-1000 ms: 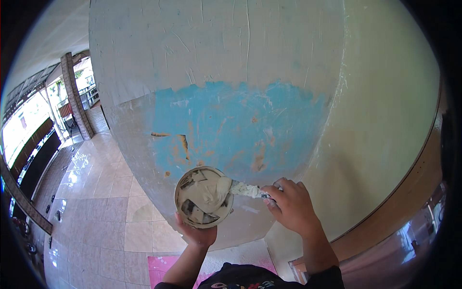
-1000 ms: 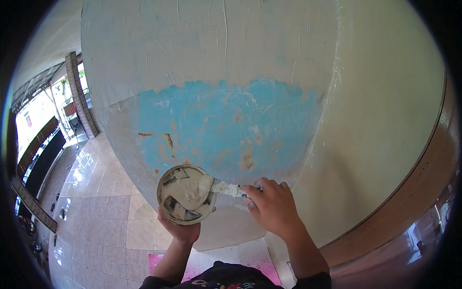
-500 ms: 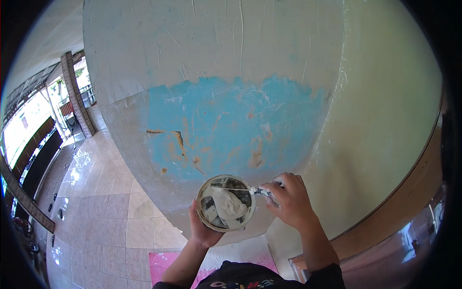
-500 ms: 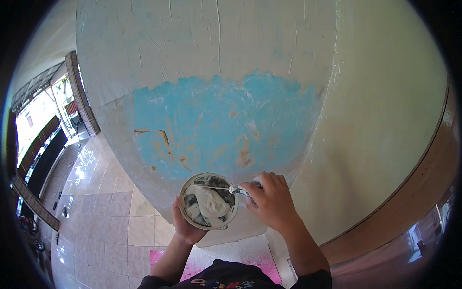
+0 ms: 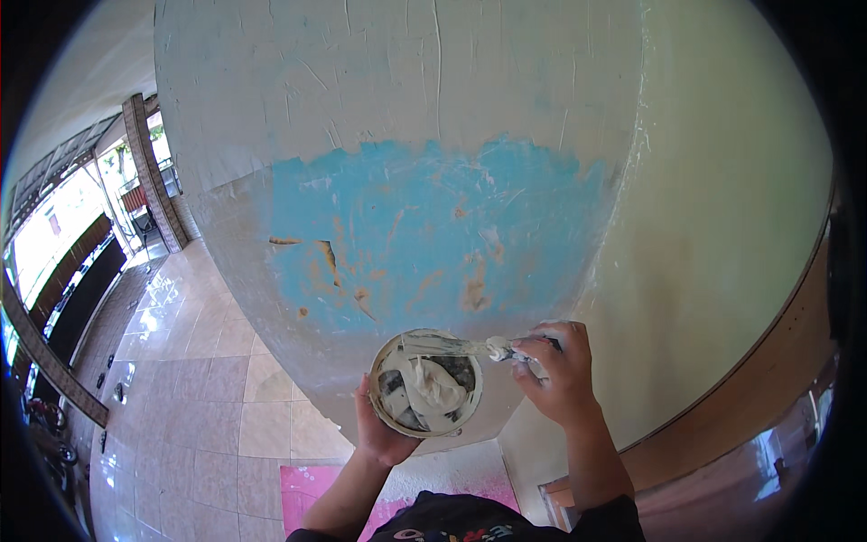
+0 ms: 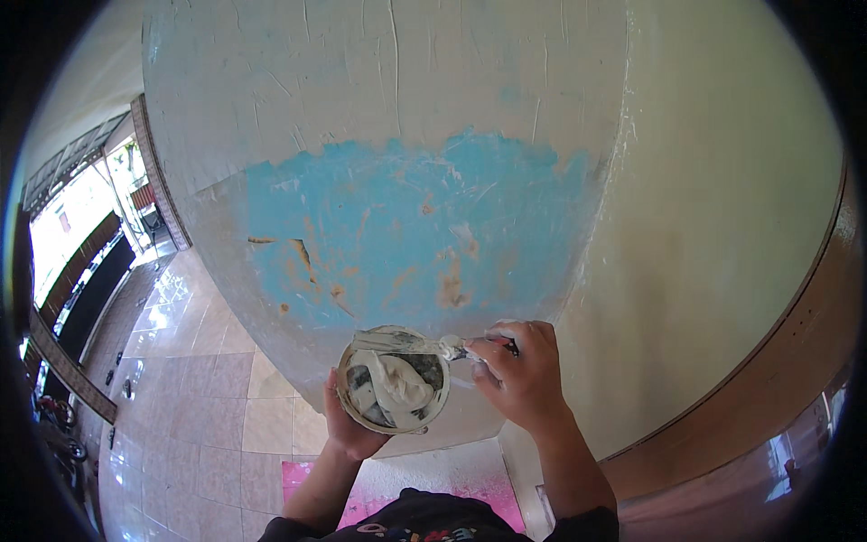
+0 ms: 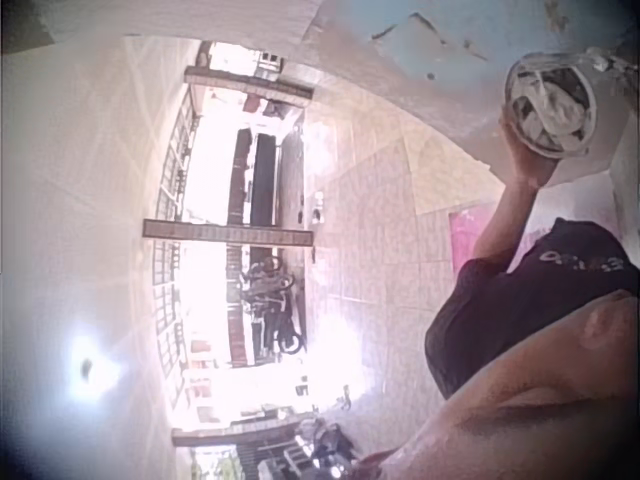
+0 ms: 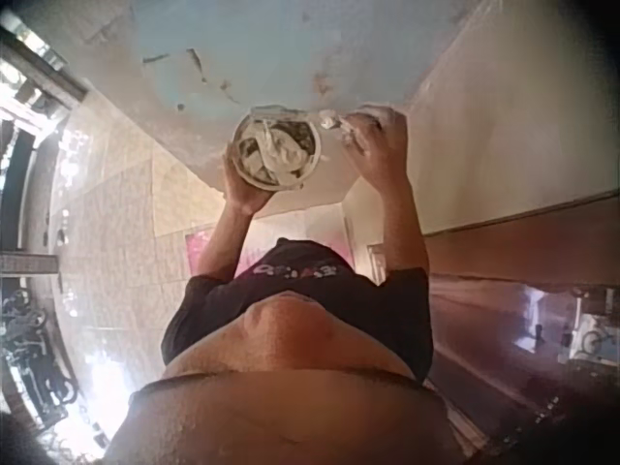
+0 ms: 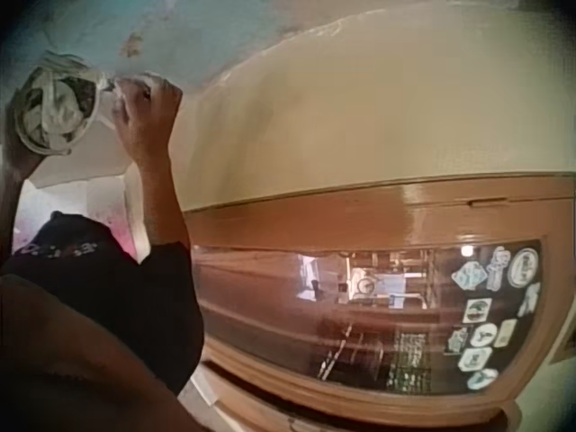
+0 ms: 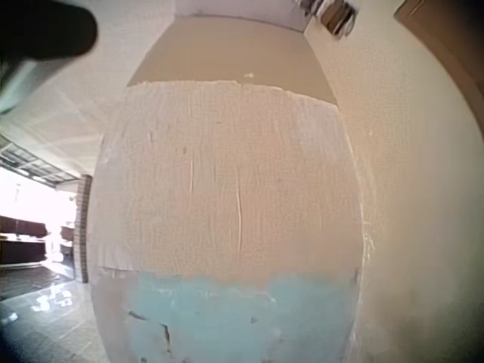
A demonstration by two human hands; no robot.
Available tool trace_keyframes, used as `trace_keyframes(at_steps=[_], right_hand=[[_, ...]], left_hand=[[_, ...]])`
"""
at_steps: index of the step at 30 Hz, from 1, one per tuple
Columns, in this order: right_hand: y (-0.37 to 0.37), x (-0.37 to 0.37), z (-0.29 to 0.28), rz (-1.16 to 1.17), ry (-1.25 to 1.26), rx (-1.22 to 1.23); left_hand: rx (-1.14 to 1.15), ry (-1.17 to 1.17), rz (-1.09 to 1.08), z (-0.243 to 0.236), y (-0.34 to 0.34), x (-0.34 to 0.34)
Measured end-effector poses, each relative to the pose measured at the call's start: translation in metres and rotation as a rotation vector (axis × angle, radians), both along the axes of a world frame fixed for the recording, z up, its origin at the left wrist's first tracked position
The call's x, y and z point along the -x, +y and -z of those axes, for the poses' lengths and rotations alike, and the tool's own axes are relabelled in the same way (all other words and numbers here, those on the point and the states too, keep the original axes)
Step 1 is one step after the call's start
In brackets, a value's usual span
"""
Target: The person applies wall filler compound to a damaged wall surface using a putty knife.
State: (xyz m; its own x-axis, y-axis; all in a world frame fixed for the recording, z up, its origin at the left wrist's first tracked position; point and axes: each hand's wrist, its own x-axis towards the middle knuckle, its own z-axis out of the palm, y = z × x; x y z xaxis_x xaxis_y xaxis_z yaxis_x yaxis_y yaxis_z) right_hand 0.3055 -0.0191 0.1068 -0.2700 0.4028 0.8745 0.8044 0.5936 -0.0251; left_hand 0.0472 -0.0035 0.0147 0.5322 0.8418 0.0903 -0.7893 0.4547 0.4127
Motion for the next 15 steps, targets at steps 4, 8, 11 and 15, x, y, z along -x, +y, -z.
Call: trace_keyframes(at_steps=[4,8,11,15], right_hand=[[-0.002,-0.006,0.003,-0.058,0.072,0.013],[-0.001,-0.015,0.005,-0.089,0.06,0.019],[-0.002,-0.024,0.006,-0.105,0.062,0.021],[-0.004,-0.035,0.003,-0.091,0.002,-0.015]], left_hand=[[0.039,-0.033,-0.012,0.004,-0.005,-0.007],[0.062,-0.054,-0.02,0.007,-0.012,-0.016],[0.072,-0.066,-0.029,0.014,-0.018,-0.024],[0.049,-0.108,-0.021,0.016,-0.026,-0.036]])
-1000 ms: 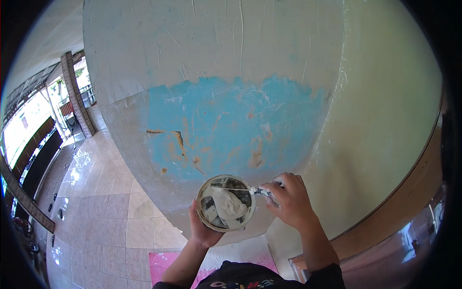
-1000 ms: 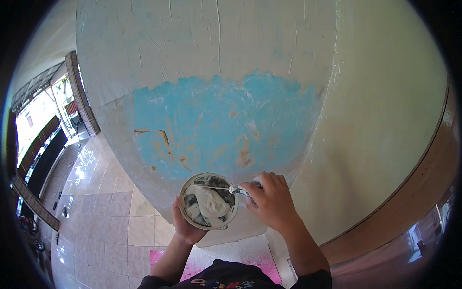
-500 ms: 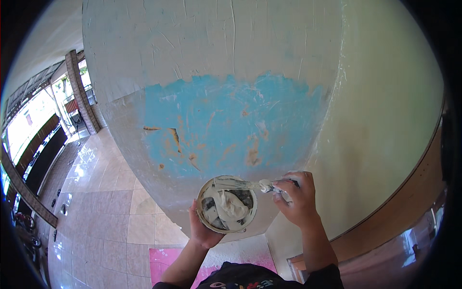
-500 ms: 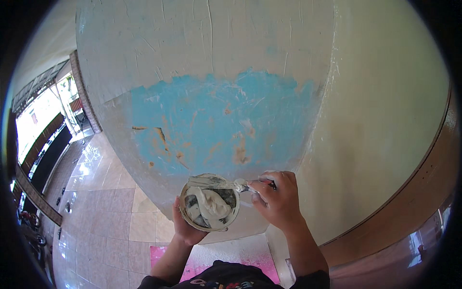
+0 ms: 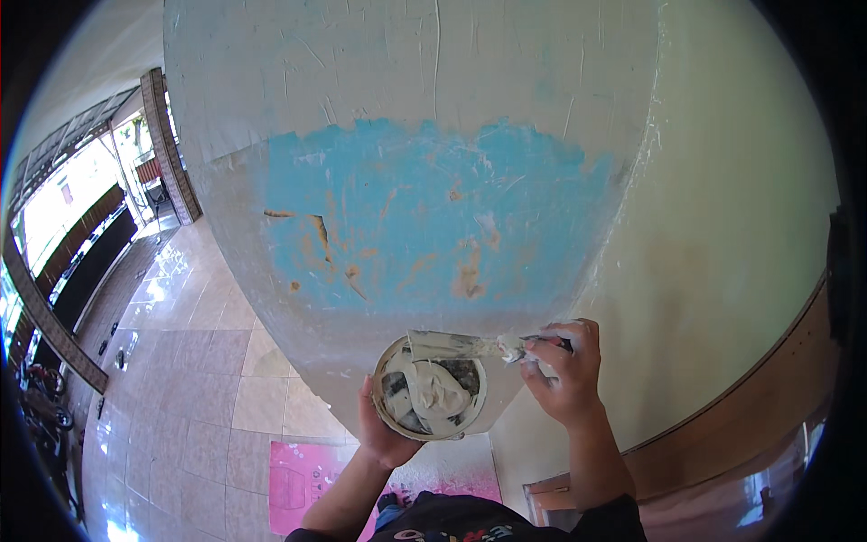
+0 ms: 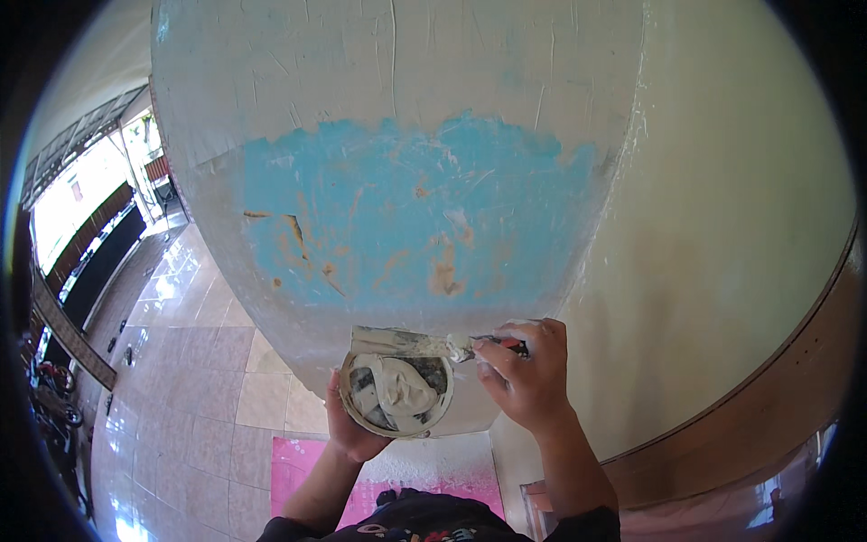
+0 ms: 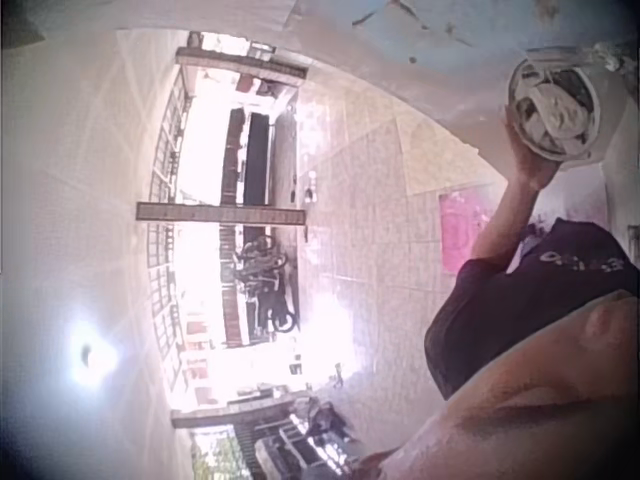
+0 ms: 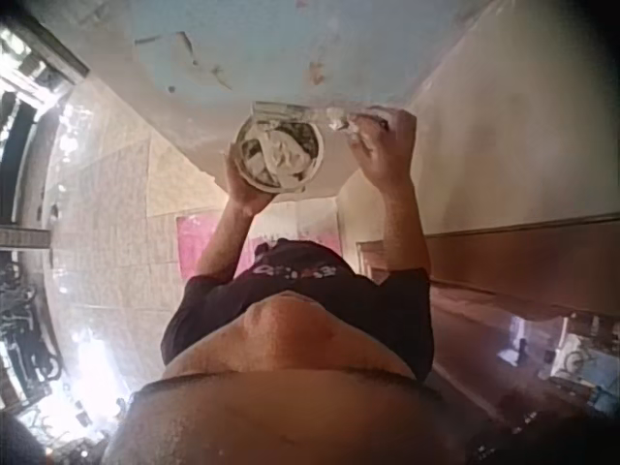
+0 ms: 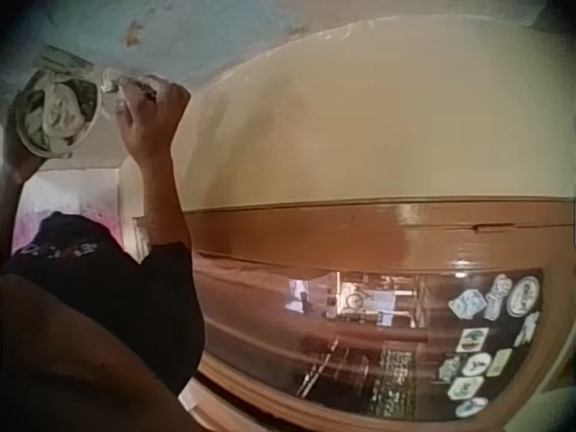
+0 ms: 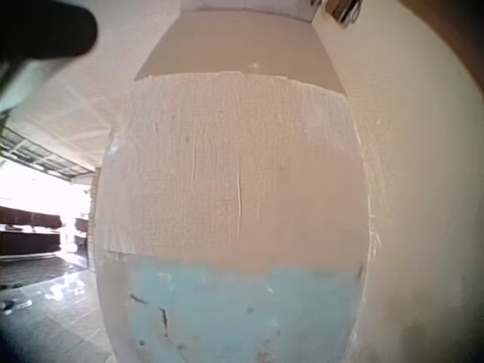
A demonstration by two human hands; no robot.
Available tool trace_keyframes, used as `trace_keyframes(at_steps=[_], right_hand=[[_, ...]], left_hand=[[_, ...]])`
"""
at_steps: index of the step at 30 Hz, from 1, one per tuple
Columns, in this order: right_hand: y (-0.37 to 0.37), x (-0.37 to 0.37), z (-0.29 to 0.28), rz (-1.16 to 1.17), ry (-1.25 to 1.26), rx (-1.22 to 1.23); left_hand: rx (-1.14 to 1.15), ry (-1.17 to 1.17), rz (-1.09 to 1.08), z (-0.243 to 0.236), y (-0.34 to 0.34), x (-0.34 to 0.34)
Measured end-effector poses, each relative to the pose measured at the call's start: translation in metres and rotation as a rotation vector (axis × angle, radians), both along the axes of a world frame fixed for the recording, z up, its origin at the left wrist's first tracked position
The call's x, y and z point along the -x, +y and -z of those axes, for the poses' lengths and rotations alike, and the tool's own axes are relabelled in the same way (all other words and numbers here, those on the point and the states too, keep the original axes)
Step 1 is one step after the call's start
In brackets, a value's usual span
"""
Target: The person applies wall filler compound to a damaged wall surface using a putty knife.
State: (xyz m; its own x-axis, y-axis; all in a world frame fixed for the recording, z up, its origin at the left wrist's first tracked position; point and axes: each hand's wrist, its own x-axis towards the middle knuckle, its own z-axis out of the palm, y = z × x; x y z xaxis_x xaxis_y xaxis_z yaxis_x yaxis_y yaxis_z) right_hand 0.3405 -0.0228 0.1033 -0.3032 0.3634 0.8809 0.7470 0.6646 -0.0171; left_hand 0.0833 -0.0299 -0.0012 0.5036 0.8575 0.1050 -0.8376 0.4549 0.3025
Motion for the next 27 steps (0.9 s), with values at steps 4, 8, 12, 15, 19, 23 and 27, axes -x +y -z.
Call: trace_keyframes(at_steps=[4,8,12,15,19,23,27], right_hand=[[0.002,-0.006,0.007,0.054,-0.159,-0.03],[0.003,-0.005,0.015,0.045,-0.16,-0.005],[0.003,-0.003,0.016,0.015,-0.15,0.111],[0.0,0.002,0.012,-0.005,-0.129,0.178],[0.0,0.011,0.009,0.004,-0.085,0.169],[0.003,0.023,0.007,0.029,-0.05,0.121],[0.009,0.039,0.004,0.055,0.004,0.024]], left_hand=[[0.045,0.042,-0.054,0.004,-0.005,-0.009],[0.028,-0.027,-0.041,0.003,-0.01,-0.015],[0.025,-0.006,-0.086,0.001,-0.011,-0.015],[0.027,-0.042,-0.072,0.001,-0.01,-0.01],[0.003,-0.095,-0.032,0.0,-0.006,0.001],[0.0,-0.01,-0.065,-0.009,-0.003,0.014],[-0.069,-0.008,-0.044,-0.013,0.002,0.033]])
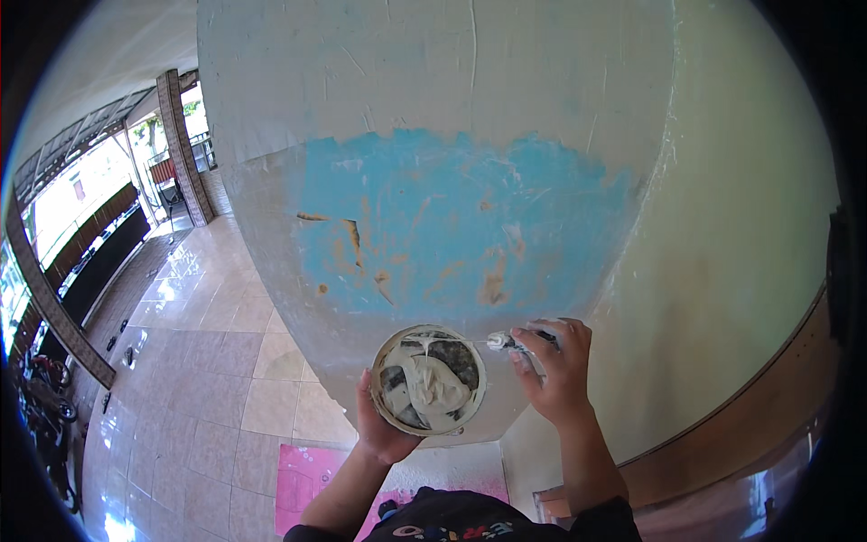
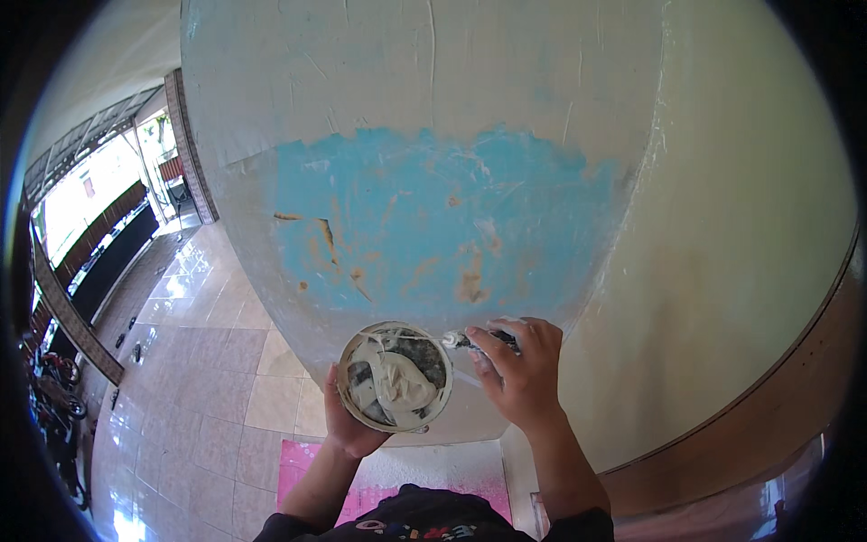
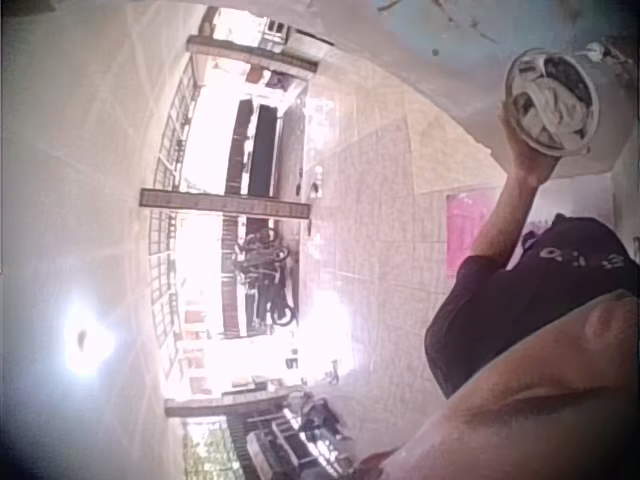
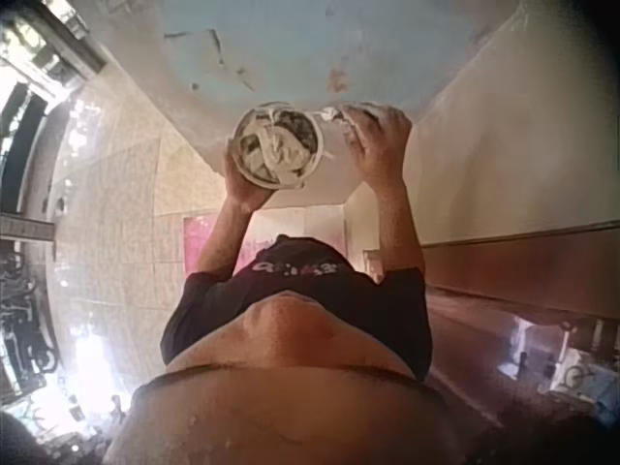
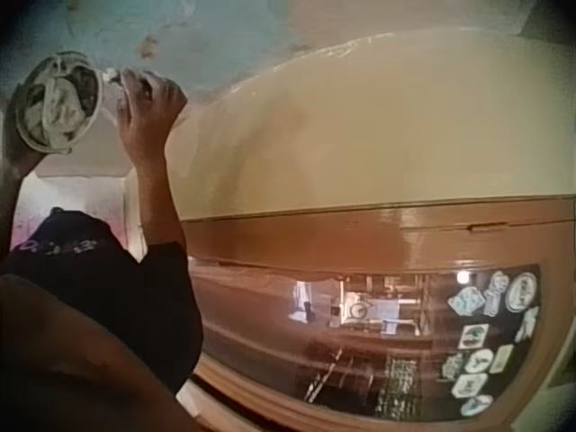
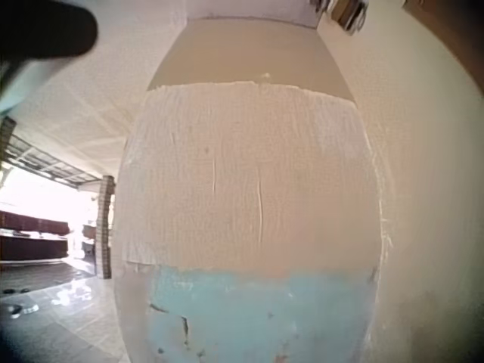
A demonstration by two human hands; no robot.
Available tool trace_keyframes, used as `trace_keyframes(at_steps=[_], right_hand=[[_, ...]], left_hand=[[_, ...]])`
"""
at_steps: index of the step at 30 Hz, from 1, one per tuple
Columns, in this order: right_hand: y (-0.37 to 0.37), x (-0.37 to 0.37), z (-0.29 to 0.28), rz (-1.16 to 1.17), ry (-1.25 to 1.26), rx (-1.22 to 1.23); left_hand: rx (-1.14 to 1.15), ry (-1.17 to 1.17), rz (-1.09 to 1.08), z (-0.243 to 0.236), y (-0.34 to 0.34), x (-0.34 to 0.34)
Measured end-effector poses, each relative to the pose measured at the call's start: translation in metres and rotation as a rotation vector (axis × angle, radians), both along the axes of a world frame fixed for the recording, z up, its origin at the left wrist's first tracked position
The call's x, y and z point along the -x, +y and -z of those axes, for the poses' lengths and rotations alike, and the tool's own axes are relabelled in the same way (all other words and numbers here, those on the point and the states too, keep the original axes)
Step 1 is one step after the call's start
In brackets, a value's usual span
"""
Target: The person applies wall filler compound to a damaged wall surface using a putty knife.
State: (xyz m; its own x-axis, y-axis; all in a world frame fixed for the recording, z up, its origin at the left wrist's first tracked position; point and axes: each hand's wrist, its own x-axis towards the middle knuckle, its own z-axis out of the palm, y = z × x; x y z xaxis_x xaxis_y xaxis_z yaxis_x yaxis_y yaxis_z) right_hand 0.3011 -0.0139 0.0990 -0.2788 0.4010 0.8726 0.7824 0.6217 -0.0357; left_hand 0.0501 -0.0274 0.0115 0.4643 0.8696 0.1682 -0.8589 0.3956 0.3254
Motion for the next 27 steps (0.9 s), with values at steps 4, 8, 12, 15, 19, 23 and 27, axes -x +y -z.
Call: trace_keyframes(at_steps=[4,8,12,15,19,23,27], right_hand=[[0.004,0.021,-0.009,-0.026,0.021,0.049],[0.007,0.04,-0.009,-0.208,0.151,0.46],[0.017,0.048,-0.004,-0.215,0.039,0.6],[0.022,0.056,-0.005,-0.243,0.052,0.855],[0.028,0.067,-0.005,-0.353,0.154,1.075],[0.033,0.088,-0.002,-0.342,0.208,1.182],[0.035,0.105,0.012,-0.402,0.309,1.223]], left_hand=[[0.034,0.03,-0.021,-0.004,0.005,0.02],[0.028,0.04,-0.005,-0.004,0.01,0.044],[0.064,0.054,-0.02,-0.005,0.016,0.065],[0.059,0.075,-0.035,-0.006,0.019,0.078],[0.038,0.065,-0.013,-0.002,0.025,0.095],[0.04,-0.027,0.021,0.008,0.029,0.115],[0.02,0.092,-0.015,0.005,0.029,0.132]])
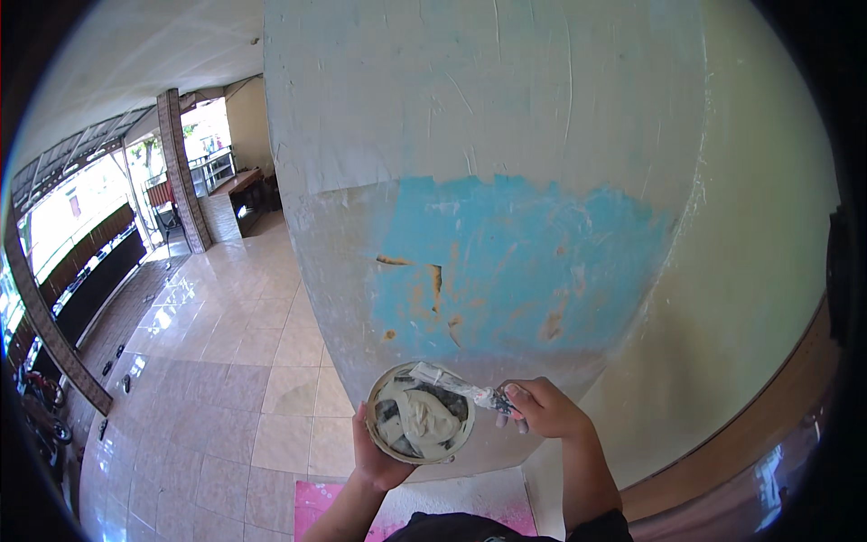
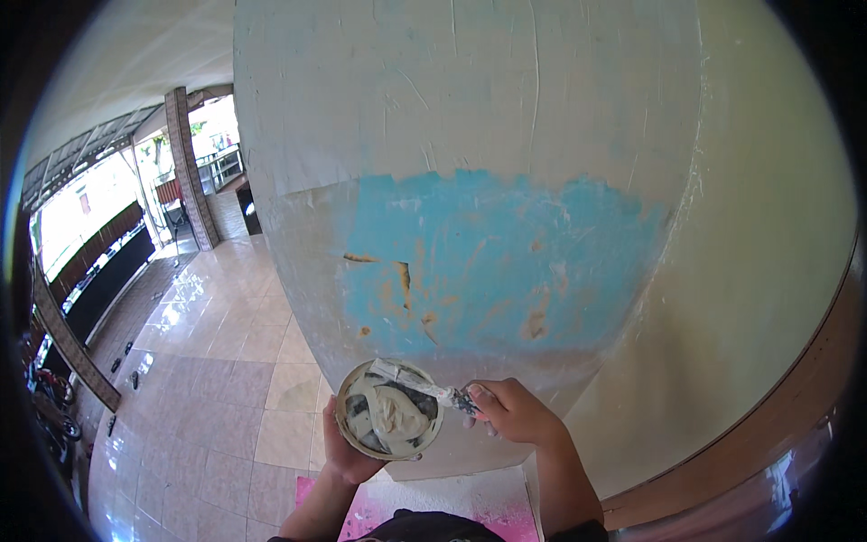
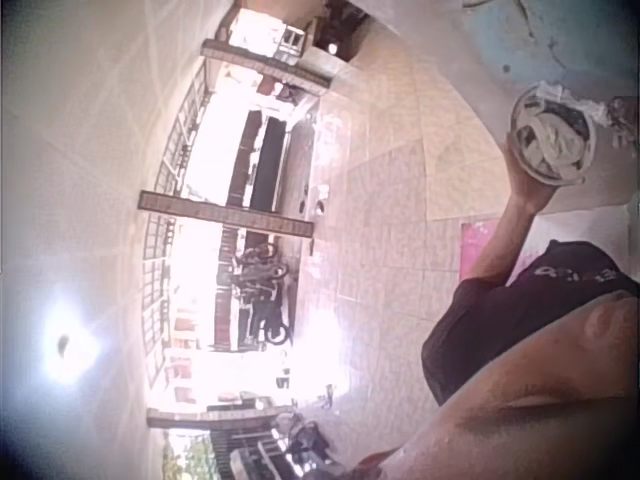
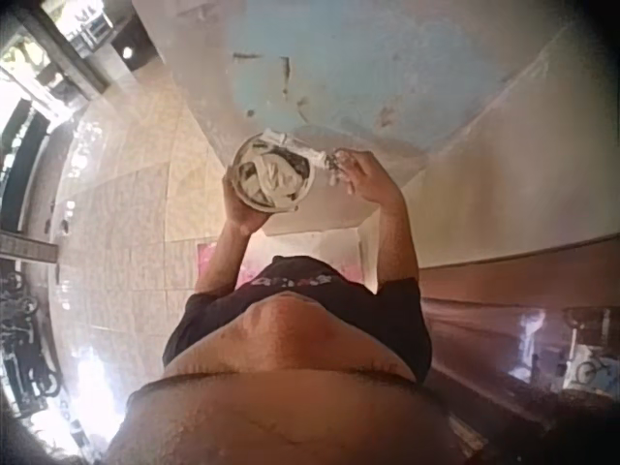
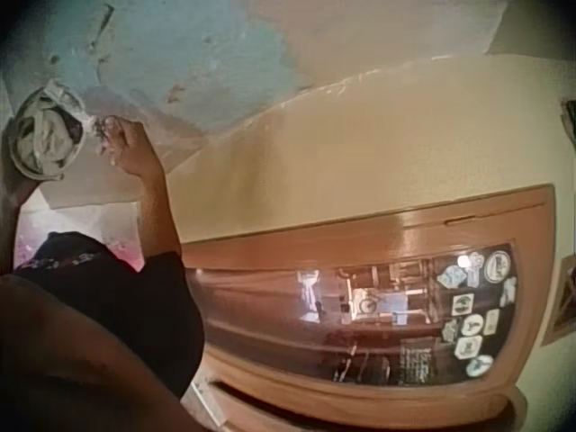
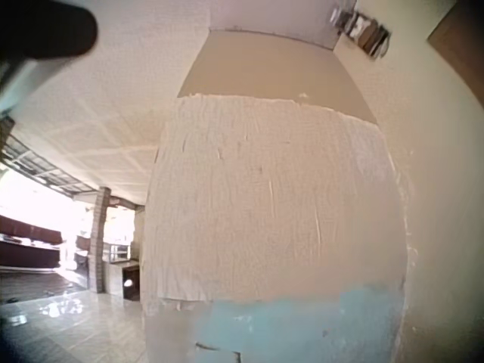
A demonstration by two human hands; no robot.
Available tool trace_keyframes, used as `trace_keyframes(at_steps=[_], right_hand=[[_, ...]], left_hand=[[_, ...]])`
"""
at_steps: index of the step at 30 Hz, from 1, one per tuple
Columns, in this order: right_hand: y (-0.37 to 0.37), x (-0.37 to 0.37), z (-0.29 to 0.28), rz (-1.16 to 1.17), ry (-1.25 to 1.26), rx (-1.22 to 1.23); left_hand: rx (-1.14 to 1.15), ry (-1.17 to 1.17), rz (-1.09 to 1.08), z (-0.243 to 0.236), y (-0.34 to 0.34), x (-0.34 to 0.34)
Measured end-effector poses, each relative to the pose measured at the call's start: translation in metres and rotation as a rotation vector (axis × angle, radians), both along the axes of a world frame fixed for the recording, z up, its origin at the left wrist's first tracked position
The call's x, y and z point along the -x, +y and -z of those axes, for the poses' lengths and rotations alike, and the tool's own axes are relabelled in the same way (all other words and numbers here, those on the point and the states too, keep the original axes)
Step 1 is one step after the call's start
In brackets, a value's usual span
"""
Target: The person applies wall filler compound to a damaged wall surface using a putty knife.
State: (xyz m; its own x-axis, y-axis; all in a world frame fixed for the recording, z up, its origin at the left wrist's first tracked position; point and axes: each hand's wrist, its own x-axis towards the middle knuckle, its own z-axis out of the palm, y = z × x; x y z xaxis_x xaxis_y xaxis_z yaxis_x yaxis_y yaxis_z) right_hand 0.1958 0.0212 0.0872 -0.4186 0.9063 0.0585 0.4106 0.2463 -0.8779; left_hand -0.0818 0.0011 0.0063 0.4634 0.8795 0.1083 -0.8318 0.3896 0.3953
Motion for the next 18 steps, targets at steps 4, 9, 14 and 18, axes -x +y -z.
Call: trace_keyframes(at_steps=[4,9,14,18], right_hand=[[0.004,0.025,0.0,0.077,-0.077,0.033],[0.017,0.035,0.045,0.057,0.153,-0.076],[0.013,0.063,0.058,0.119,0.324,0.05],[0.018,0.078,0.079,0.084,0.275,-0.061]], left_hand=[[0.019,0.034,0.012,0.006,0.003,0.018],[0.013,0.055,0.021,0.013,0.01,0.033],[0.022,0.028,0.042,0.013,0.01,0.048],[-0.023,0.074,0.012,0.011,0.006,0.056]])
